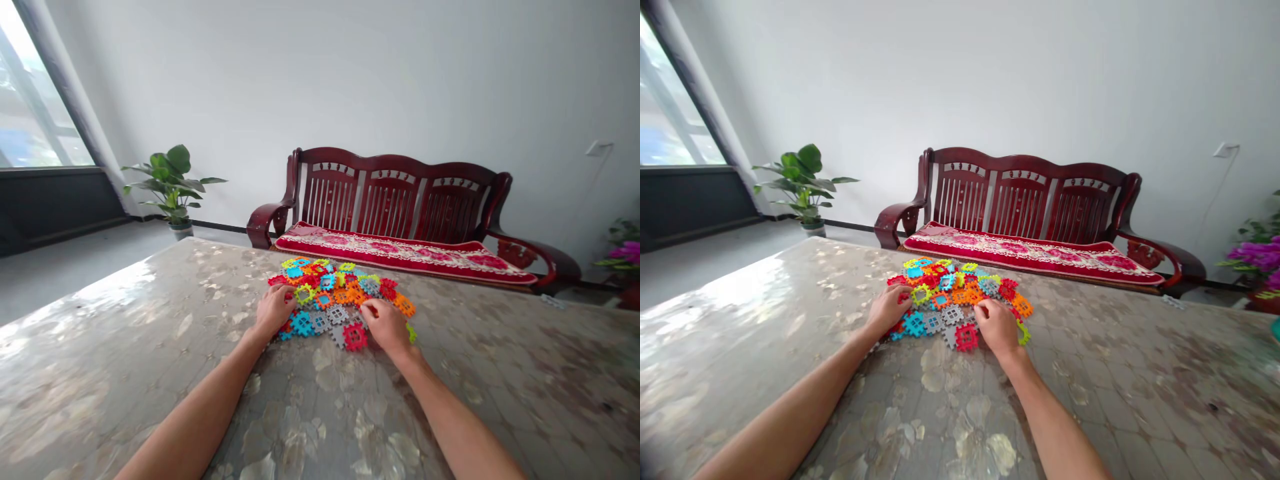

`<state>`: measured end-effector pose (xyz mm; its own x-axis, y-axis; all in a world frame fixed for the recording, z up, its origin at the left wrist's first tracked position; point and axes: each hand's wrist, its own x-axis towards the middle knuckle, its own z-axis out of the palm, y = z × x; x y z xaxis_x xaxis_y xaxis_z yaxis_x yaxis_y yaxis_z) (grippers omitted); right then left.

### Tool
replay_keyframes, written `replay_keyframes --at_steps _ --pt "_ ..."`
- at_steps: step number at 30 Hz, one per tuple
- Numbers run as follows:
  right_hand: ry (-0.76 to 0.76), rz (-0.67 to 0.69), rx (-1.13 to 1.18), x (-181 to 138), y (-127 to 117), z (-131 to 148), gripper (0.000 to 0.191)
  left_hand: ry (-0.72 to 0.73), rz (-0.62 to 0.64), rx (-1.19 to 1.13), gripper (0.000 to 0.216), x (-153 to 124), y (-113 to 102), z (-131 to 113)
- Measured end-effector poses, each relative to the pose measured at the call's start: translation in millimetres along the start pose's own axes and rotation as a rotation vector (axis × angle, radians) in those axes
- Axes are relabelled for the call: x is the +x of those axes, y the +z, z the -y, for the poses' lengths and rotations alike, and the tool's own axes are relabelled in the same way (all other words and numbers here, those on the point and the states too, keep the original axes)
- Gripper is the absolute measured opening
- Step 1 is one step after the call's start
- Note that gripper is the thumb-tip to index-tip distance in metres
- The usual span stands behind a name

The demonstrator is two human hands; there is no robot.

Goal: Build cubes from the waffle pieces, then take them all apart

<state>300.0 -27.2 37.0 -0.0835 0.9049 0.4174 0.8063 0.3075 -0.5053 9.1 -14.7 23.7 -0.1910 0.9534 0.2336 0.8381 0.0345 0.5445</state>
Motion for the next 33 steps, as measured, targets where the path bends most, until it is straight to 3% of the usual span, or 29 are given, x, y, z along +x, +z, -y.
replay_keyframes --at_steps 3,6,10,12,15,20,23,28,30,33 --pt "0.156 -0.12 0.33 12 5 -6 0.034 0.074 -0.049 -0.288 0.033 4 5 -1" --pt "0.2 -0.201 0.615 20 6 -14 0.046 0.106 -0.04 -0.606 0.04 6 8 -5" --pt "0.205 -0.242 0.731 26 -2 -32 0.054 0.09 -0.077 -0.758 0.045 15 4 -7" --pt "0.2 -0.302 0.645 30 -8 -49 0.056 0.091 -0.147 -0.658 0.042 26 0 -3" --pt "0.211 -0.373 0.33 36 -10 -80 0.061 0.083 -0.222 -0.317 0.038 46 -6 9" --pt "0.245 -0.255 0.1 39 6 -121 0.066 -0.089 -0.092 0.123 0.055 80 -7 25" --pt "0.215 -0.129 0.112 37 13 -124 0.066 -0.116 0.008 0.208 0.065 95 -1 27" --pt "0.203 0.019 0.254 33 2 -111 0.063 0.028 0.182 0.205 0.057 103 3 28" --pt "0.242 0.016 0.353 33 -4 -108 0.061 0.067 0.208 0.179 0.052 103 -3 30" --pt "0.32 -0.138 0.5 33 -7 -112 0.061 0.028 0.212 0.156 0.058 111 -18 31"
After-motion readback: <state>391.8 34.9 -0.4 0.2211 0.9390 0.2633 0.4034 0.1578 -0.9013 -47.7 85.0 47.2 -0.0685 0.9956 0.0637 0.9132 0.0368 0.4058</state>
